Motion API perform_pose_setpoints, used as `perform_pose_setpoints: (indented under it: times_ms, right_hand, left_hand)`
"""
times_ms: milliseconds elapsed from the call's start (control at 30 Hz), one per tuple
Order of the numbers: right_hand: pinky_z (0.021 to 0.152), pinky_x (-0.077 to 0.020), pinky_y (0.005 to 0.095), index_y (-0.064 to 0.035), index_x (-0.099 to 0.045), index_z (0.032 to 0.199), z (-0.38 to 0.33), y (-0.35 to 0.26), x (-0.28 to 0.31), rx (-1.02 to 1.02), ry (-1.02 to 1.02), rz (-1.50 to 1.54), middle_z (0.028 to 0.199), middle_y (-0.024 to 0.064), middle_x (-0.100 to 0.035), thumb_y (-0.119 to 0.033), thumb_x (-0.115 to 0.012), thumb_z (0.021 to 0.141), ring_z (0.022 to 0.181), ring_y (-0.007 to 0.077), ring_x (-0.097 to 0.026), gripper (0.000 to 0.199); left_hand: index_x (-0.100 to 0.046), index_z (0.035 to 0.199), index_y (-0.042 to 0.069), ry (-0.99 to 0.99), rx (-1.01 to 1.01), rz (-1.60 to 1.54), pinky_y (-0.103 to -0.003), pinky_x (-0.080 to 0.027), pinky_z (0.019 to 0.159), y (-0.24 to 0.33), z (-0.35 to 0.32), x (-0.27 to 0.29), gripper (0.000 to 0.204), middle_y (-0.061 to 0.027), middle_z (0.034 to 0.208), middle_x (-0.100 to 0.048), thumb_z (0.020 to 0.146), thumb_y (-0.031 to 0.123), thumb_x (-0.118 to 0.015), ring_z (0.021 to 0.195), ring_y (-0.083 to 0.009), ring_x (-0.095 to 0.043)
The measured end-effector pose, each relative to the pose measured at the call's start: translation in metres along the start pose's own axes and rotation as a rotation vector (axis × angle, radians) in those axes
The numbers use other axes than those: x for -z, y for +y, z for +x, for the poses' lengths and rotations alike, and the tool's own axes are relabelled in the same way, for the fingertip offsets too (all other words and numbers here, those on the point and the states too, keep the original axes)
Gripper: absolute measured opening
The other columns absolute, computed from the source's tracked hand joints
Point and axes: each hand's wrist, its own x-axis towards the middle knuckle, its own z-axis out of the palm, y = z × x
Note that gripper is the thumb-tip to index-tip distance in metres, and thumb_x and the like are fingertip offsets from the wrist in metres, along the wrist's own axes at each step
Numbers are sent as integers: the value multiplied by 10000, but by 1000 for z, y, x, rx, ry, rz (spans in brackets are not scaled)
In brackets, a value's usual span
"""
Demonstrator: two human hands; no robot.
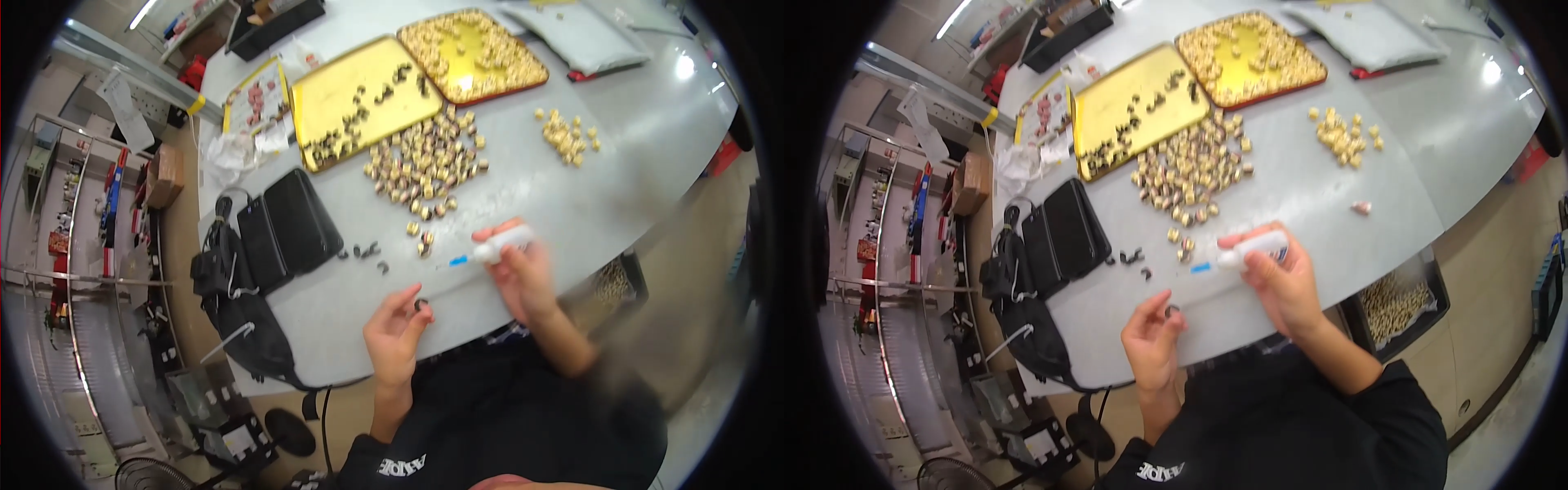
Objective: Applying glue and attaching small black base components to gold cat figurines.
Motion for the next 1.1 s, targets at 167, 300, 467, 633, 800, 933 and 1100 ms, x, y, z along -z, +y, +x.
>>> perform_pose_setpoints:
  times_ms: [167,300,467,633,800,933,1100]
  right_hand:
    - [616,-384,199,-52,-484,995,-1,-1,-1,13,25,33,1029,136,-591,-154,-604,854,730,81,-485,212]
    - [588,-368,200,-39,-486,992,1,2,2,22,-13,76,1041,153,-592,-102,-583,862,733,78,-476,174]
    - [564,-360,210,-51,-460,1011,1,4,-4,43,-21,86,1014,150,-587,-187,-565,888,627,85,-436,211]
    - [512,-364,213,-53,-431,1049,0,5,-16,92,35,37,985,152,-587,-257,-506,918,543,91,-429,253]
    - [474,-365,211,-54,-422,1069,-2,15,-14,27,46,15,983,160,-585,-303,-454,930,522,96,-446,287]
    - [473,-365,211,-49,-423,1093,-2,22,-12,14,5,-27,983,164,-585,-324,-414,934,516,90,-449,317]
    - [460,-425,210,-30,-462,1085,-7,23,-5,40,-6,58,981,202,-608,-315,-540,902,525,113,-521,348]
  left_hand:
    - [-591,1025,-50,-24,-31,21,-261,-462,703,-8,5,4,216,-63,821,-562,812,-43,-619,763,-133,-546]
    - [-595,1017,-51,-2,-36,-53,-258,-467,716,-5,4,3,213,-68,825,-574,807,-37,-628,765,-134,-557]
    - [-599,999,-48,-11,11,-120,-264,-479,740,-6,2,4,205,-77,834,-587,798,-43,-633,781,-148,-576]
    - [-592,995,-47,58,99,38,-273,-486,748,-2,3,3,216,-82,842,-592,785,-50,-643,787,-158,-585]
    - [-583,953,-27,0,-30,-79,-261,-469,714,-7,13,-2,201,-93,878,-574,768,-38,-659,788,-156,-565]
    - [-582,942,-23,-15,-59,-111,-269,-477,726,-7,11,2,220,-104,891,-574,742,-85,-652,816,-166,-564]
    - [-580,934,-21,-5,-84,-76,-286,-499,722,-8,6,2,269,-121,898,-583,702,-135,-652,828,-181,-579]
